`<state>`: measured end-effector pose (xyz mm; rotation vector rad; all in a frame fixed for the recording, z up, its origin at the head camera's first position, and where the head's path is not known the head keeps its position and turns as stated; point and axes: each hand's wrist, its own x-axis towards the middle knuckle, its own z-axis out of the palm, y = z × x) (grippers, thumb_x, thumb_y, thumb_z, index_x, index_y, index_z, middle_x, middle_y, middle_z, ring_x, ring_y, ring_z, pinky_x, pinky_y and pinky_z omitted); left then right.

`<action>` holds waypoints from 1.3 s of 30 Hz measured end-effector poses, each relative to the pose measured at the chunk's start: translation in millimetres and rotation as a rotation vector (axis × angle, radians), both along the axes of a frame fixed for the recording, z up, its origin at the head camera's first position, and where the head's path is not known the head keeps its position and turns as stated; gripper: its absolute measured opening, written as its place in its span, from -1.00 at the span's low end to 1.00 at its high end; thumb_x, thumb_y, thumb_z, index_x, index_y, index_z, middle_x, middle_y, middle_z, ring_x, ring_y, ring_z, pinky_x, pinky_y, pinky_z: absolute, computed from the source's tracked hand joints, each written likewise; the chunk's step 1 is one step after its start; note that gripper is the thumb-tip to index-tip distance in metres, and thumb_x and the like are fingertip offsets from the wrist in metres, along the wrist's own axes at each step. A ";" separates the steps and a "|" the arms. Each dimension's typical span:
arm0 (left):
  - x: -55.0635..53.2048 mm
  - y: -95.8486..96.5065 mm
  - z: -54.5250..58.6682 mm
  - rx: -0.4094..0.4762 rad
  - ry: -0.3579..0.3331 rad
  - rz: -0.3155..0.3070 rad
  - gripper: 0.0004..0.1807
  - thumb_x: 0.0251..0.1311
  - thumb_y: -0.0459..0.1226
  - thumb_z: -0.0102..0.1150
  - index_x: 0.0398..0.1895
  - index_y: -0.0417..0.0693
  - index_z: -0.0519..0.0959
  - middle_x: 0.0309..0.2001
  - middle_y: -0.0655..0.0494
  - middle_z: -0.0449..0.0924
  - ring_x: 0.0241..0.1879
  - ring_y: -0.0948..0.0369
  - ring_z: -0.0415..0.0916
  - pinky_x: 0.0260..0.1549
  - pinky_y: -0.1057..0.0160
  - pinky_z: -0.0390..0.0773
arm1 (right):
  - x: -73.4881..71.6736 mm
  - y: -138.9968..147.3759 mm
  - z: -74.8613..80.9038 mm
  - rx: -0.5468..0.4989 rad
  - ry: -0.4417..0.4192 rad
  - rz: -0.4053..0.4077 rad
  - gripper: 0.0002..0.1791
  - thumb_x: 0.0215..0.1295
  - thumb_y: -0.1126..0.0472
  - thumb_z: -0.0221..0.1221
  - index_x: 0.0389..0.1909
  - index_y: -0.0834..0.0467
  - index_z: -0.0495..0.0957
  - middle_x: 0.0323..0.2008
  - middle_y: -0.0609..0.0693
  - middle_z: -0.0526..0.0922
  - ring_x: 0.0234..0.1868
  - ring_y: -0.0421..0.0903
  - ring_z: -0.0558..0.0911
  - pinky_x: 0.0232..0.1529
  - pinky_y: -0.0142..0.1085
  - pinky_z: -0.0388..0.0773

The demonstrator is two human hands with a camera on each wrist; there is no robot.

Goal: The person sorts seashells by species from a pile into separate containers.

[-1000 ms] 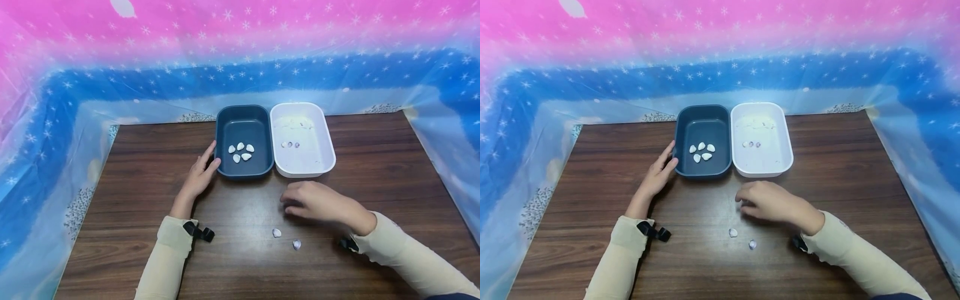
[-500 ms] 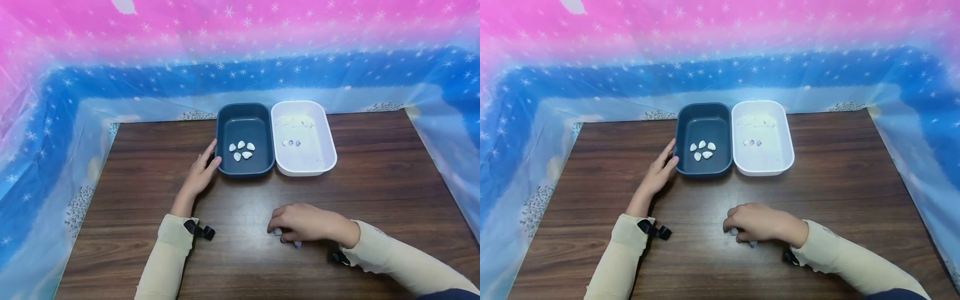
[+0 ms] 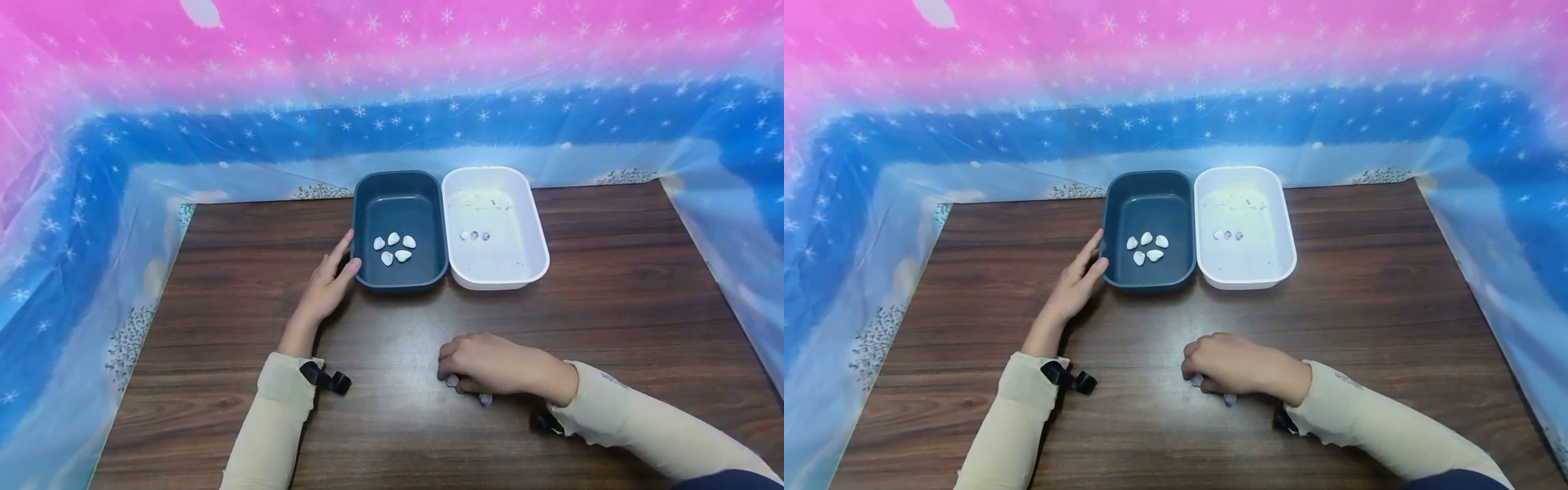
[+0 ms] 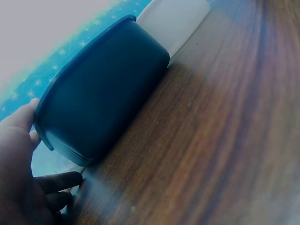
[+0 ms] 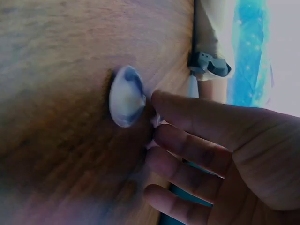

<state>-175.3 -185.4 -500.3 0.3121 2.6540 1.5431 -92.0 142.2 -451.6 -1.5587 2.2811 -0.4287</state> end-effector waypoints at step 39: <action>-1.1 0.1 -1.5 -0.003 0.018 -0.008 -0.31 0.66 0.01 -0.04 0.73 0.28 0.06 0.64 0.01 0.18 0.59 -0.01 0.17 0.62 -0.12 -0.27 | -100.6 50.6 81.8 -0.009 0.017 -0.364 -0.83 0.29 0.39 0.40 -0.11 0.22 0.78 -0.14 0.03 0.80 -0.08 0.01 0.75 0.03 0.01 0.69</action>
